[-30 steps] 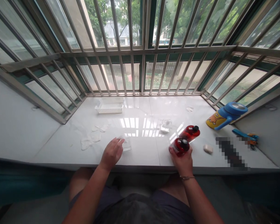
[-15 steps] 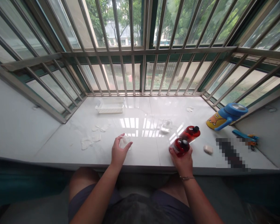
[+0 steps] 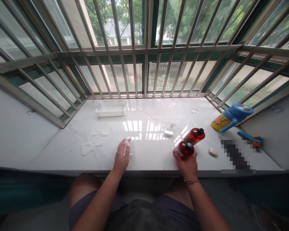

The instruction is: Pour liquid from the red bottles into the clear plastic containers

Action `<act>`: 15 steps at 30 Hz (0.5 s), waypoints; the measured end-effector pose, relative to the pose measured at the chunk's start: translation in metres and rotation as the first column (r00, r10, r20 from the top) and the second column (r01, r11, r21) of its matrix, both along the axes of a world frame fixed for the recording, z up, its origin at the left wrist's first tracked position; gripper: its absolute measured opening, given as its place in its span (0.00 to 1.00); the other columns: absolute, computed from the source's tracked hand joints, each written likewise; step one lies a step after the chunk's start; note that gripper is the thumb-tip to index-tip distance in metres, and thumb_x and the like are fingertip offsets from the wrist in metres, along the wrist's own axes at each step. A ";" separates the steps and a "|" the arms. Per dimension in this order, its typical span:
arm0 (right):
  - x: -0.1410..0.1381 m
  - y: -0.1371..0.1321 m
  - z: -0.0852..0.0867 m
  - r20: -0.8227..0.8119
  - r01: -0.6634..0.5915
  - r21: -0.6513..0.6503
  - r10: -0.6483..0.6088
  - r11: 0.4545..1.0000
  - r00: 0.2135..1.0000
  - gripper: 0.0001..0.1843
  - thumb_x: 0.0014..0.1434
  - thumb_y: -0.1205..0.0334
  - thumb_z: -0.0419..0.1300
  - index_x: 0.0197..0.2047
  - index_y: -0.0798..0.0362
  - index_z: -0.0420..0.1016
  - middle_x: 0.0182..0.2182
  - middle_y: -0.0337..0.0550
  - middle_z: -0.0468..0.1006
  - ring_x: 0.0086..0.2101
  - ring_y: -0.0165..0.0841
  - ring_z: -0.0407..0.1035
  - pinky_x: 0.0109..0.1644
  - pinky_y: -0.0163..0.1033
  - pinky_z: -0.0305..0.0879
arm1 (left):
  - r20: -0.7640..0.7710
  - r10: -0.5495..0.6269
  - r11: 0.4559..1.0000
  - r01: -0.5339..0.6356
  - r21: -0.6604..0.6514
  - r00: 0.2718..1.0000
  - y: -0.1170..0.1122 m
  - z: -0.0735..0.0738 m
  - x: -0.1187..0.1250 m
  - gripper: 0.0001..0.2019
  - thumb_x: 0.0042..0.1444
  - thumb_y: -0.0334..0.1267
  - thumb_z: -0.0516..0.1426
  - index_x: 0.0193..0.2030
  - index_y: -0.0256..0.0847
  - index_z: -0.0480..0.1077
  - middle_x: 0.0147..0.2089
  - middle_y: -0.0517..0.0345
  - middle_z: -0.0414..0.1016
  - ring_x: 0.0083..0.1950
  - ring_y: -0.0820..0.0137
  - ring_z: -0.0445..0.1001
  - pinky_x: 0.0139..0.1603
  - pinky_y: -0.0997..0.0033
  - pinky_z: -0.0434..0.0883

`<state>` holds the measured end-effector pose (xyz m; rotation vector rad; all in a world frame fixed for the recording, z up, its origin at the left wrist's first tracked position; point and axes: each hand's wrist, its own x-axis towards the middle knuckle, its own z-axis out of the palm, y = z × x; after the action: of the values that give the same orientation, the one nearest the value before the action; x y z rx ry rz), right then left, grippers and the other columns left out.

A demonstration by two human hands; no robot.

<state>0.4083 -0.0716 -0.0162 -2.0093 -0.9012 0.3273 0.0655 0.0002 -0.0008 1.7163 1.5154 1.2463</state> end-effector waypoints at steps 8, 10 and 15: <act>0.001 0.000 0.001 -0.013 -0.031 -0.010 0.031 0.999 0.999 0.62 0.48 0.24 0.68 0.74 0.51 0.55 0.59 0.57 0.76 0.52 0.54 0.74 0.54 0.53 0.71 | 0.163 0.195 0.980 -0.185 -0.072 0.967 0.007 0.010 0.021 0.19 0.62 0.52 0.68 0.50 0.48 0.67 0.62 0.45 0.83 0.68 0.54 0.78 0.70 0.44 0.73; 0.001 0.000 0.000 -0.012 -0.028 -0.007 0.028 1.000 1.000 0.62 0.48 0.24 0.68 0.74 0.51 0.55 0.59 0.57 0.76 0.52 0.54 0.74 0.54 0.53 0.71 | 0.122 0.189 0.982 -0.184 -0.050 0.974 0.008 0.009 0.019 0.16 0.65 0.53 0.65 0.51 0.48 0.70 0.61 0.46 0.83 0.66 0.54 0.80 0.69 0.44 0.74; 0.001 0.001 -0.001 -0.008 -0.017 -0.010 0.017 1.000 1.000 0.60 0.49 0.24 0.67 0.74 0.50 0.55 0.59 0.57 0.75 0.52 0.54 0.74 0.54 0.53 0.70 | -0.078 0.031 0.995 -0.023 0.096 0.997 0.005 0.006 0.006 0.17 0.74 0.50 0.53 0.60 0.46 0.74 0.65 0.46 0.79 0.73 0.55 0.72 0.75 0.45 0.69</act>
<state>0.4093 -0.0711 -0.0176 -2.0092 -0.9135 0.3501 0.0716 0.0054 0.0056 1.8319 1.5514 1.2974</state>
